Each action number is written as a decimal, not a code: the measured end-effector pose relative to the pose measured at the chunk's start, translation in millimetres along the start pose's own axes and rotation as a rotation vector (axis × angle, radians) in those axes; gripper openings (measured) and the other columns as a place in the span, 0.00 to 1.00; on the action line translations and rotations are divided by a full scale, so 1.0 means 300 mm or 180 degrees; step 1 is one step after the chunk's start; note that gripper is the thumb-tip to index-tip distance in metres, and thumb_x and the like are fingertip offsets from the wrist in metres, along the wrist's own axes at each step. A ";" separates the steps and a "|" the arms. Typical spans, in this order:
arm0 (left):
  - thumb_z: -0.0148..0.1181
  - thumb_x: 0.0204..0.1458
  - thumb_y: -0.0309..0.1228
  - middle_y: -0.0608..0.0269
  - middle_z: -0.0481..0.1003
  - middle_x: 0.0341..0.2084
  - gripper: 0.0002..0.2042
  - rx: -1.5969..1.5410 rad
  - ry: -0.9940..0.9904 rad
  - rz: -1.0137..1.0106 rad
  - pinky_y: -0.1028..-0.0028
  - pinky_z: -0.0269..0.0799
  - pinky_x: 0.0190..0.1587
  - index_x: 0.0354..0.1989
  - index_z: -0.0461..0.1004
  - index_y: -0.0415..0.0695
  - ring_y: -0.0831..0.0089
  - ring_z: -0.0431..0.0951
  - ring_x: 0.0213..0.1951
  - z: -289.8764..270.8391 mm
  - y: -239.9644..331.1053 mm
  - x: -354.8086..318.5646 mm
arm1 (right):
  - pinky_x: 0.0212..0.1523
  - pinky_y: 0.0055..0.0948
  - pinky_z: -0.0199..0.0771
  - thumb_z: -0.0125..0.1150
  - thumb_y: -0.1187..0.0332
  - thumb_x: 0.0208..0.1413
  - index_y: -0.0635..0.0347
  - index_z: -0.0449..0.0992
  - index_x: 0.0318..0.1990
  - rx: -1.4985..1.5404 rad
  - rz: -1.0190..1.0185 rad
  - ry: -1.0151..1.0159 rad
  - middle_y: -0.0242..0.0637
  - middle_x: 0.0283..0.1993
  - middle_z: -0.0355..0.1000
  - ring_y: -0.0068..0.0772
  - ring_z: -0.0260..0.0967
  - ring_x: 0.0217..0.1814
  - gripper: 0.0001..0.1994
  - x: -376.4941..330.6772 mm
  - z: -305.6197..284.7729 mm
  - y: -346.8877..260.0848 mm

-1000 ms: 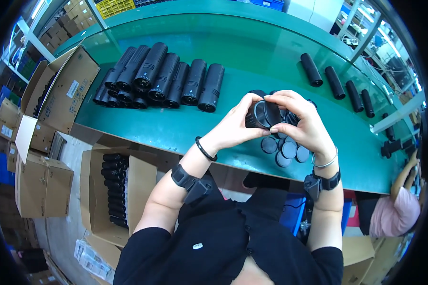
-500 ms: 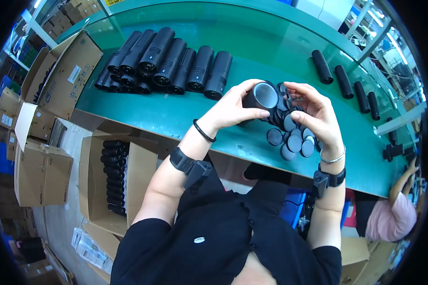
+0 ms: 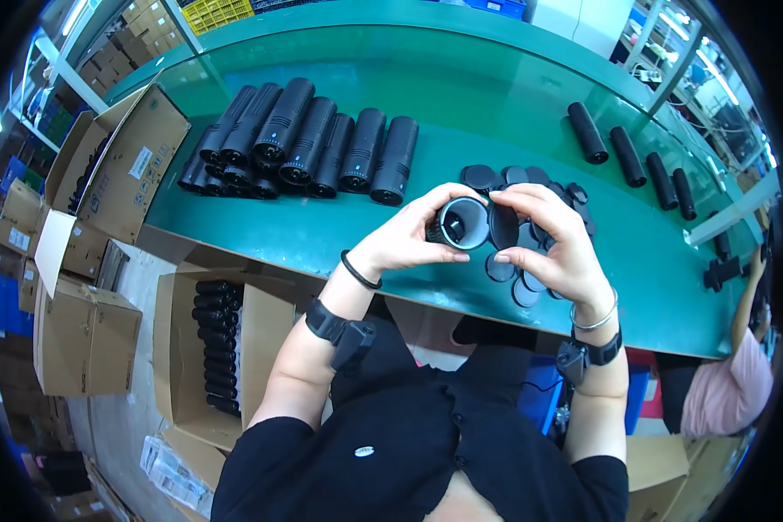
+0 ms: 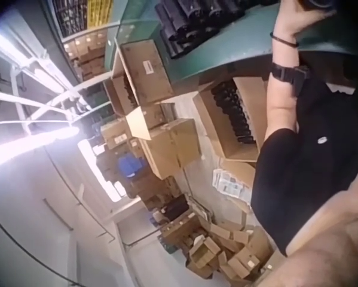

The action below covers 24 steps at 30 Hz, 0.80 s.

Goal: The person picks up a black cylinder, fits a round cap onto its end, and presses it into place before setting it on the workbench. After repeating this process, they retrieve a base from a box, attach it to a cylinder, and place the assembled unit onto the table.

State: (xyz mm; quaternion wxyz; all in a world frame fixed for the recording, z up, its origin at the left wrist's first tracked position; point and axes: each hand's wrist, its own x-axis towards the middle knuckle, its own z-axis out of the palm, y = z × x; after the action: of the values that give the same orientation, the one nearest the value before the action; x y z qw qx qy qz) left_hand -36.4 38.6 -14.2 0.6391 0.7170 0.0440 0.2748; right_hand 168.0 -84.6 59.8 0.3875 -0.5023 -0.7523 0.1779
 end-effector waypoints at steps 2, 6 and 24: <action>0.73 0.42 0.25 0.63 0.69 0.52 0.34 0.0107 0.0332 -0.0161 0.70 0.66 0.59 0.59 0.64 0.44 0.70 0.69 0.57 0.037 -0.001 0.003 | 0.55 0.33 0.71 0.77 0.68 0.39 0.61 0.76 0.55 -0.0113 -0.0046 0.0030 0.43 0.55 0.71 0.40 0.70 0.56 0.30 -0.002 0.010 -0.001; 0.66 0.40 0.30 0.52 0.67 0.54 0.34 0.1849 0.0714 0.0108 0.58 0.53 0.64 0.61 0.62 0.46 0.53 0.63 0.61 0.108 -0.011 0.020 | 0.57 0.34 0.71 0.77 0.70 0.37 0.61 0.76 0.53 -0.0259 -0.0048 0.0273 0.43 0.54 0.71 0.43 0.71 0.55 0.30 -0.020 0.052 0.005; 0.71 0.40 0.29 0.59 0.70 0.49 0.30 0.1746 0.0637 -0.0022 0.64 0.66 0.54 0.56 0.68 0.47 0.62 0.70 0.52 0.095 -0.017 0.029 | 0.54 0.34 0.71 0.74 0.76 0.34 0.59 0.73 0.59 -0.0236 0.0219 -0.0431 0.41 0.55 0.72 0.39 0.71 0.55 0.36 -0.063 -0.064 0.012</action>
State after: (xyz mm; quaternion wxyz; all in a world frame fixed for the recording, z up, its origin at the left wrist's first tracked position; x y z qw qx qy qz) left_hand -14.8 17.6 -17.0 0.4147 0.8322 0.1818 0.3198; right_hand 188.6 -102.3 62.0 0.3105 -0.5286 -0.7652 0.1966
